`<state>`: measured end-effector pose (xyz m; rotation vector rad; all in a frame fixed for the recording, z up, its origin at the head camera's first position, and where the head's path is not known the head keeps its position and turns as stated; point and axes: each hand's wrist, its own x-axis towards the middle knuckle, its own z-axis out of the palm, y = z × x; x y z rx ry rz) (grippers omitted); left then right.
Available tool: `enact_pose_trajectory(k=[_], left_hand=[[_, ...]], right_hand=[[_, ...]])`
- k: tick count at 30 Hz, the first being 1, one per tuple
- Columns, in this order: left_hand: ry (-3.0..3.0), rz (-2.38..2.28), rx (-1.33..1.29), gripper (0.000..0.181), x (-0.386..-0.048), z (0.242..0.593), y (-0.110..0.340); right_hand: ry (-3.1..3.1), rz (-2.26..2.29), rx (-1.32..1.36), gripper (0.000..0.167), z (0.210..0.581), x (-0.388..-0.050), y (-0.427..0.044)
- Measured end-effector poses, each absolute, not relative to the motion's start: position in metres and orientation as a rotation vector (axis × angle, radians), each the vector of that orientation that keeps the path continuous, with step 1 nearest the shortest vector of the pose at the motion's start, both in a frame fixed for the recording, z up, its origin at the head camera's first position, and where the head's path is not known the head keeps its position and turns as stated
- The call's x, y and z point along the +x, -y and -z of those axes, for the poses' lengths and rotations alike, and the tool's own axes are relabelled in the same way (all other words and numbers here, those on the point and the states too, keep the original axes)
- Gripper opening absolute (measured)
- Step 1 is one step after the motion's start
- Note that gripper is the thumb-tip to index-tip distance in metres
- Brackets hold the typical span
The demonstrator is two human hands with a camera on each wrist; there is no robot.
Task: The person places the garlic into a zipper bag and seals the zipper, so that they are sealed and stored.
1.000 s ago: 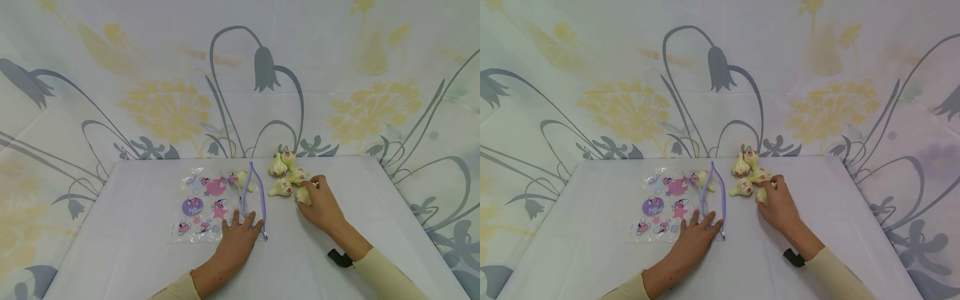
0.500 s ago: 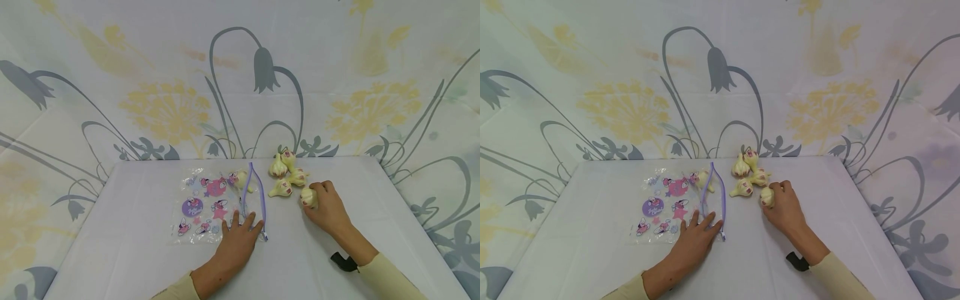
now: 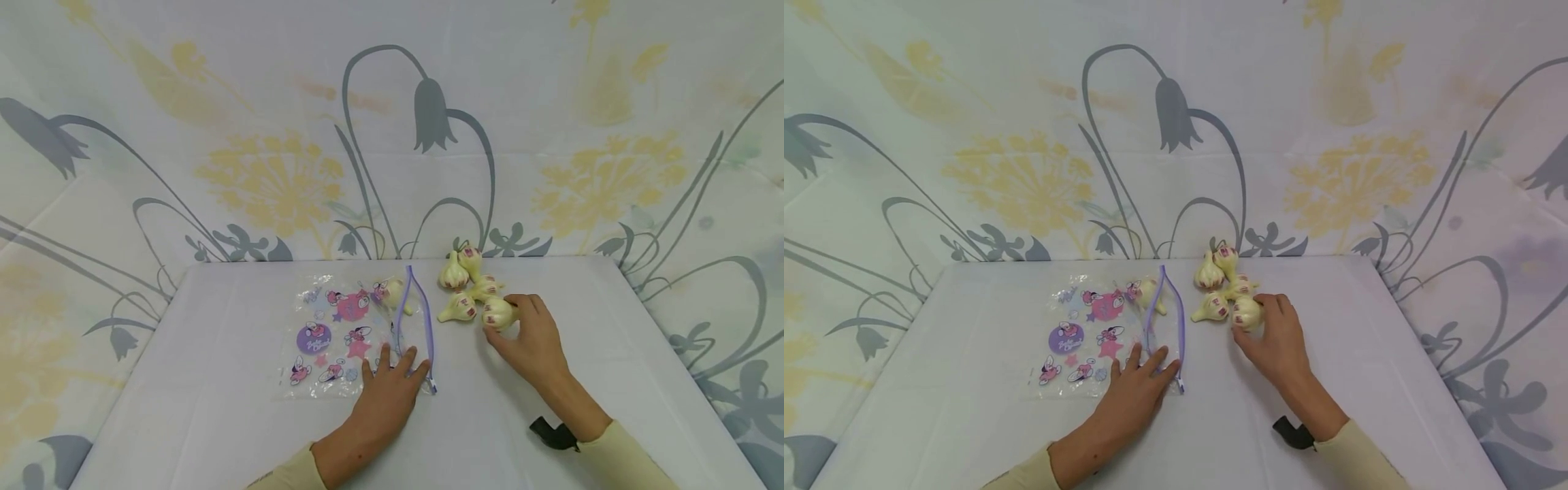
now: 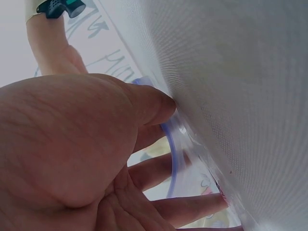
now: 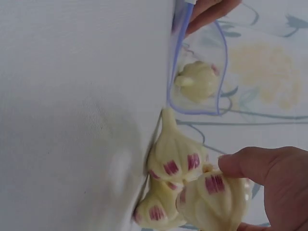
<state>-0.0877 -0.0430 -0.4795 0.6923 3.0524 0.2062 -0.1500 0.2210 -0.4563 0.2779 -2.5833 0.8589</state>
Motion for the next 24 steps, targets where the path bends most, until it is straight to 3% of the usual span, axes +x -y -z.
enact_pose_trajectory(k=[24], left_hand=[[-3.062, -0.162, 0.707, 0.043, -0.088, 0.480, 0.043]], right_hand=[[2.369, -0.888, 0.447, 0.060, 0.464, -0.158, -0.176]])
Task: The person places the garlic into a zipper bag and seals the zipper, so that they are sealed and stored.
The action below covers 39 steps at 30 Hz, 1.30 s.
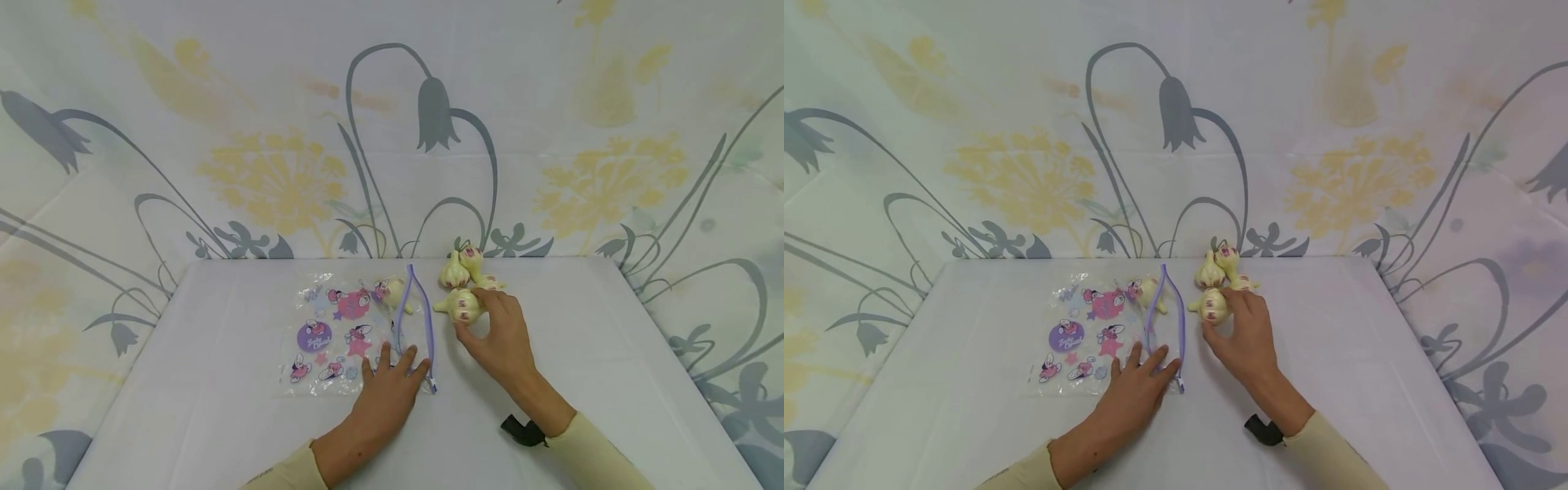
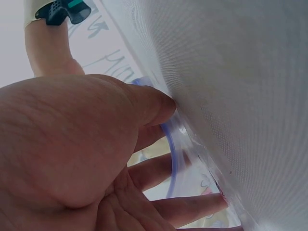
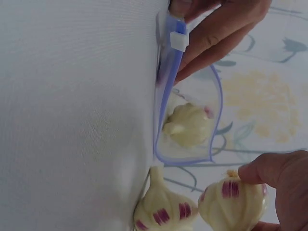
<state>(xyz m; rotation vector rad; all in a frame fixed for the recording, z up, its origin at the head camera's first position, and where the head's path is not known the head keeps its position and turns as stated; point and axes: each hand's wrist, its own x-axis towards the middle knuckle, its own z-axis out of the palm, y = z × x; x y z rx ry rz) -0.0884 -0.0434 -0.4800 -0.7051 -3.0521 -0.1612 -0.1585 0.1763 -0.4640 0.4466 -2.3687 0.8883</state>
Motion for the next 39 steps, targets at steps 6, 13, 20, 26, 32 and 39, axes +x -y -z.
enact_pose_trajectory(k=[6, 13, 20, 26, 32, 39], left_hand=[[3.065, 0.158, -0.706, 0.044, -0.089, 0.479, 0.043], [3.037, 0.141, -0.698, 0.043, -0.088, 0.481, 0.043], [3.019, 0.110, -0.704, 0.043, -0.088, 0.481, 0.043], [2.967, 0.115, -0.721, 0.041, -0.088, 0.484, 0.042], [2.971, 0.102, -0.726, 0.041, -0.088, 0.483, 0.042], [2.965, 0.068, -0.719, 0.041, -0.087, 0.481, 0.043]], right_hand=[[2.381, -0.893, 0.479, 0.062, 0.465, -0.160, -0.163], [2.445, -0.930, 0.491, 0.064, 0.467, -0.163, -0.144], [2.465, -0.936, 0.571, 0.059, 0.469, -0.169, -0.128], [2.479, -0.859, 0.575, 0.059, 0.476, -0.177, -0.120], [2.499, -0.806, 0.580, 0.057, 0.481, -0.186, -0.114], [2.546, -0.819, 0.566, 0.059, 0.481, -0.192, -0.107]])
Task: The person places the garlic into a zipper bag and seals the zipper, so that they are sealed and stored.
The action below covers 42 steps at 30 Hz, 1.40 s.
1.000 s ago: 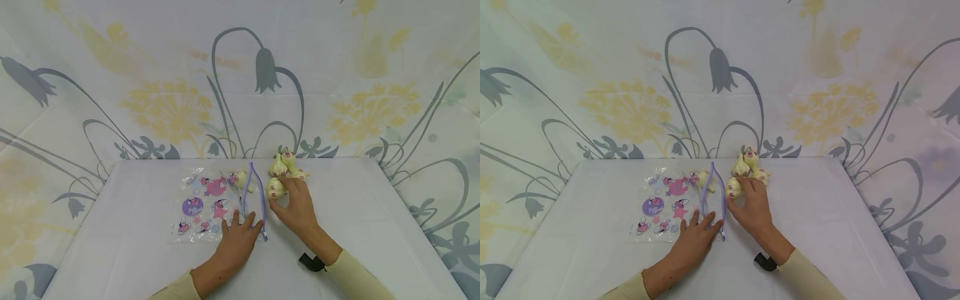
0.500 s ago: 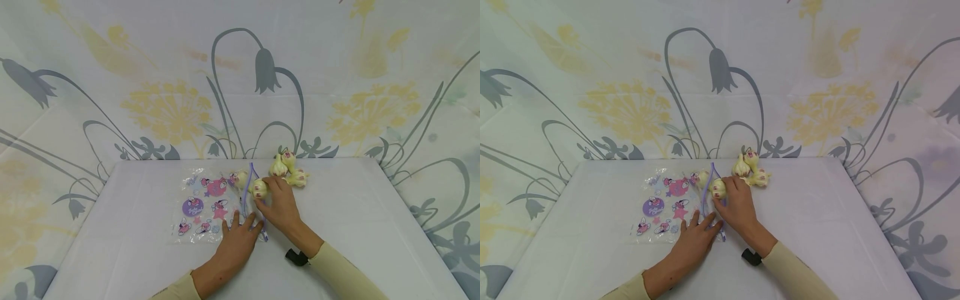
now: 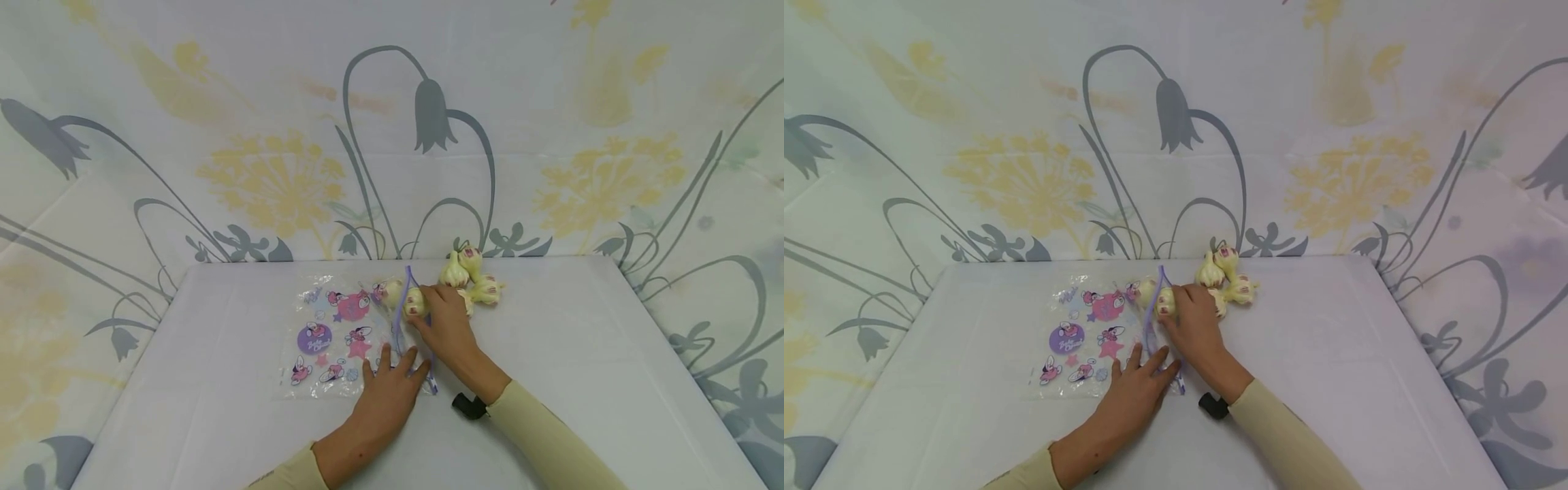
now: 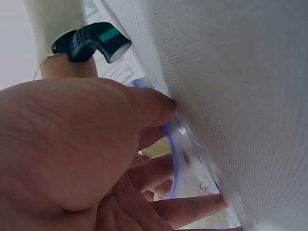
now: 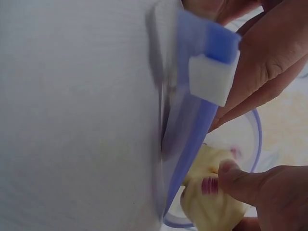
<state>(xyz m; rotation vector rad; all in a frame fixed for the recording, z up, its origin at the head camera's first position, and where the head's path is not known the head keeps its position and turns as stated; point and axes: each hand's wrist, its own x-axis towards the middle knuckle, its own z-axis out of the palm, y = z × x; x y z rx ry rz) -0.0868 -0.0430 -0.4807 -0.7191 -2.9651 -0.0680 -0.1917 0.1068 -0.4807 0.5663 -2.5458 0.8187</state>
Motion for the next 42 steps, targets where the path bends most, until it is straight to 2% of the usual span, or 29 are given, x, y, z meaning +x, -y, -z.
enact_pose_trajectory(k=[21, 34, 42], left_hand=[[3.006, 0.053, -0.739, 0.043, -0.088, 0.481, 0.042], [3.000, 0.037, -0.747, 0.045, -0.088, 0.478, 0.043], [2.947, 0.039, -0.774, 0.043, -0.089, 0.480, 0.044]], right_hand=[[2.712, -0.786, 0.490, 0.033, 0.483, -0.202, -0.096], [2.768, -0.822, 0.441, 0.031, 0.481, -0.210, -0.085], [2.749, -0.785, 0.445, 0.011, 0.482, -0.216, -0.081]])
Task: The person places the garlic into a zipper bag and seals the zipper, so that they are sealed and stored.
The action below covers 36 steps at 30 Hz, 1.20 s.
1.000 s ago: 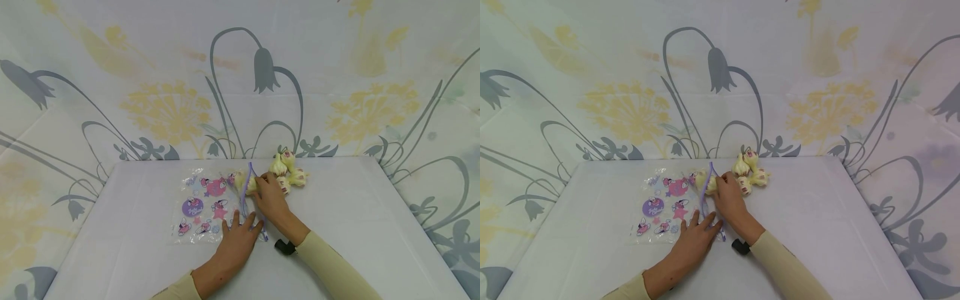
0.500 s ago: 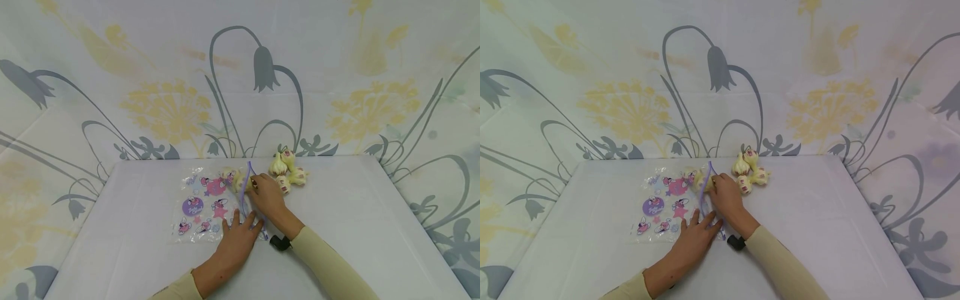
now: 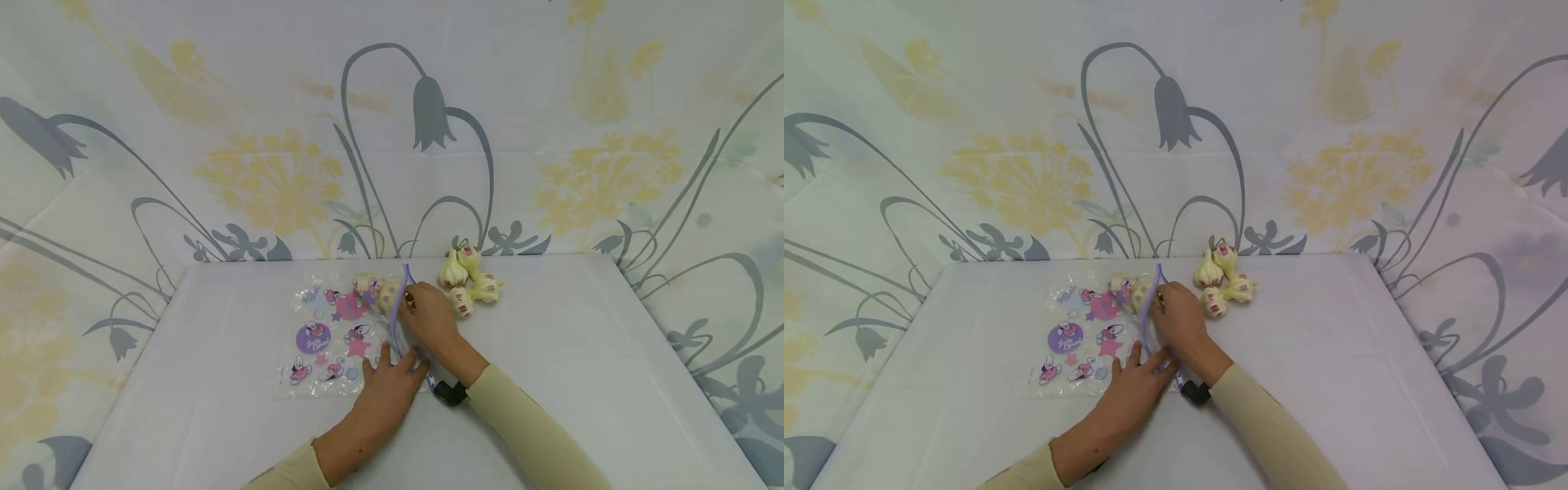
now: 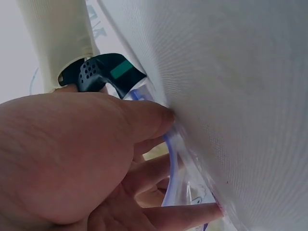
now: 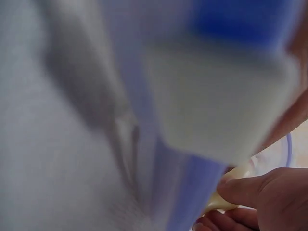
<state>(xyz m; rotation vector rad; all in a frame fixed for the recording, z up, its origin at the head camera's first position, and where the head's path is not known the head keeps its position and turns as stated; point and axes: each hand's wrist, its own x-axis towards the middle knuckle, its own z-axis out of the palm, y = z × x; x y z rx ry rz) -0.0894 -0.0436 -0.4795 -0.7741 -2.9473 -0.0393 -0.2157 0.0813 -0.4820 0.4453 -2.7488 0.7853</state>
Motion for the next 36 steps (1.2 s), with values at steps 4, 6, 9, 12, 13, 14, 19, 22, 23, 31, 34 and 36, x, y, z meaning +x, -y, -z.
enact_pose_trajectory(k=[4, 6, 9, 12, 13, 14, 19, 22, 23, 31, 34, 36], left_hand=[[2.938, 0.034, -0.784, 0.042, -0.090, 0.480, 0.044], [2.935, 0.023, -0.785, 0.042, -0.090, 0.480, 0.044], [2.940, 0.019, -0.788, 0.043, -0.090, 0.479, 0.044], [2.952, 0.022, -0.793, 0.043, -0.090, 0.478, 0.043], [2.956, 0.024, -0.795, 0.044, -0.089, 0.478, 0.043], [2.959, 0.023, -0.796, 0.044, -0.089, 0.477, 0.043], [2.972, 0.020, -0.790, 0.044, -0.088, 0.476, 0.043], [2.971, 0.029, -0.783, 0.043, -0.087, 0.477, 0.044], [2.966, 0.033, -0.779, 0.043, -0.087, 0.477, 0.044], [2.955, 0.056, -0.788, 0.042, -0.088, 0.479, 0.044], [2.975, 0.048, -0.792, 0.044, -0.089, 0.480, 0.044], [2.998, 0.045, -0.788, 0.045, -0.089, 0.481, 0.044]], right_hand=[[2.745, -0.793, 0.450, 0.009, 0.483, -0.218, -0.080], [2.747, -0.803, 0.451, 0.011, 0.484, -0.219, -0.079], [2.753, -0.815, 0.442, 0.011, 0.483, -0.220, -0.079], [2.766, -0.826, 0.425, 0.011, 0.483, -0.218, -0.081], [2.769, -0.826, 0.420, 0.011, 0.482, -0.217, -0.082], [2.771, -0.824, 0.417, 0.010, 0.482, -0.216, -0.083], [2.758, -0.809, 0.447, 0.010, 0.479, -0.210, -0.087], [2.753, -0.819, 0.463, 0.023, 0.476, -0.203, -0.089], [2.746, -0.824, 0.465, 0.027, 0.474, -0.200, -0.090], [2.627, -0.806, 0.526, 0.036, 0.467, -0.188, -0.103], [2.587, -0.785, 0.549, 0.038, 0.465, -0.185, -0.109], [2.574, -0.777, 0.551, 0.040, 0.463, -0.183, -0.113]])
